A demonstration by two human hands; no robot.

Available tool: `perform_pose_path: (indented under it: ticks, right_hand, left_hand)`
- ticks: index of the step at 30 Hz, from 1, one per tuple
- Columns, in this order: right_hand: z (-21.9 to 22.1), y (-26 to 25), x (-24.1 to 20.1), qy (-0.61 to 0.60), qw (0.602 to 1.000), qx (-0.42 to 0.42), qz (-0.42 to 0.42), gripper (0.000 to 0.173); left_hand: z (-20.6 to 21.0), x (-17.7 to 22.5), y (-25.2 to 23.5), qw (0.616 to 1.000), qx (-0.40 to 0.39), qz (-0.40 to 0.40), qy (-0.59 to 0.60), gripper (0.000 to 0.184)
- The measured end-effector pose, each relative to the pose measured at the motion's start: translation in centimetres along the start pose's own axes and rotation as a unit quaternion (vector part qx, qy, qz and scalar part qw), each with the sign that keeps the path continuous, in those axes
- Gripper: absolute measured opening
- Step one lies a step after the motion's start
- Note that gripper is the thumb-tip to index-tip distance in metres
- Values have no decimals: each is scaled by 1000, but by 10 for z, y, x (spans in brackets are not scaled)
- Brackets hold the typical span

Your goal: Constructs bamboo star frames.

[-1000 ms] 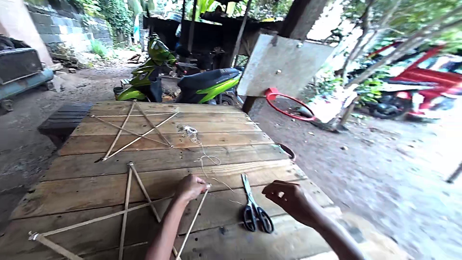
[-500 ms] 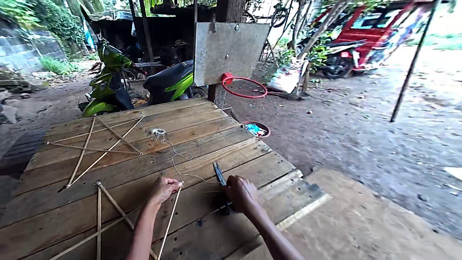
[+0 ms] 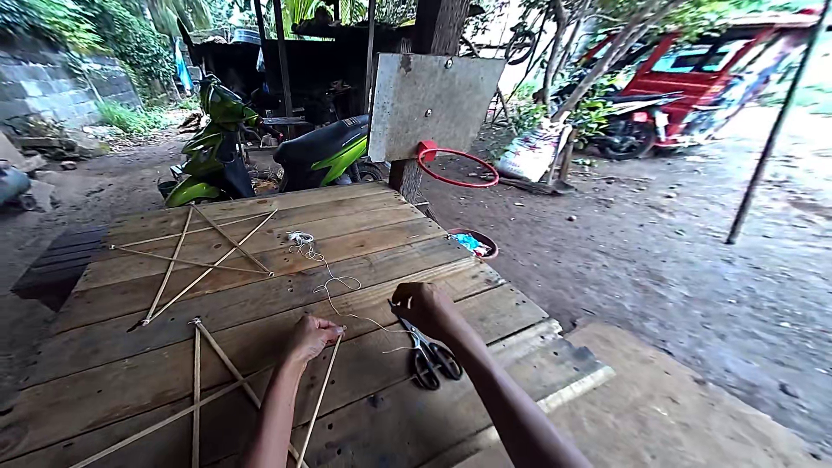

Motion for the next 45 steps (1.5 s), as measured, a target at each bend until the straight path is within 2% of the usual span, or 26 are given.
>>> perform_pose_path:
  ticks: [6, 10, 13, 19, 22, 25, 30, 35, 37, 39, 42, 45]
  right_hand:
    - [29, -1, 38, 74, 994, -74, 12, 22]
    - [45, 3, 33, 127, 988, -80, -37, 24]
    - [39, -5, 31, 139, 984, -104, -35, 24]
    - [14, -18, -17, -10, 990, -38, -137, 34]
    - [3, -9, 2, -5, 998, 30, -59, 26]
    - [7, 17, 34, 1, 998, 56, 12, 24]
    - [34, 40, 53, -39, 998, -4, -41, 29]
    - [49, 36, 45, 1, 998, 23, -59, 17]
    - [44, 38, 42, -54, 994, 51, -78, 16]
    - [28, 45, 42, -174, 977, 93, -83, 16]
    - [2, 57, 41, -376, 917, 120, -58, 8]
    - [-19, 63, 32, -415, 896, 149, -58, 9]
  left_hand:
    - [1, -2, -6, 1000, -2, 13, -20, 15]
    - [2, -1, -5, 1000, -6, 7, -23, 14]
    - [2, -1, -5, 1000, -4, 8, -21, 15]
    - [5, 0, -1, 1000, -3, 4, -20, 14]
    - [5, -1, -2, 1000, -3, 10, -21, 14]
    - [5, -2, -3, 1000, -5, 15, -25, 15]
    - [6, -1, -2, 999, -10, 15, -29, 15]
    - [4, 1, -1, 999, -11, 13, -37, 17]
    - [5, 1, -1, 999, -12, 13, -44, 17]
    - [5, 1, -2, 999, -13, 12, -44, 17]
    - [5, 0, -2, 999, -17, 10, -40, 17]
    - [5, 1, -2, 999, -16, 13, -37, 17]
Point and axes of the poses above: each hand's wrist, its own y-axis away from the middle knuckle, its own z-axis out of the palm, x = y × z, the point moved 8 cm from there along -y, towards the middle knuckle, and after that the axes turned 9 degrees about -y, right-handed, at the moved point
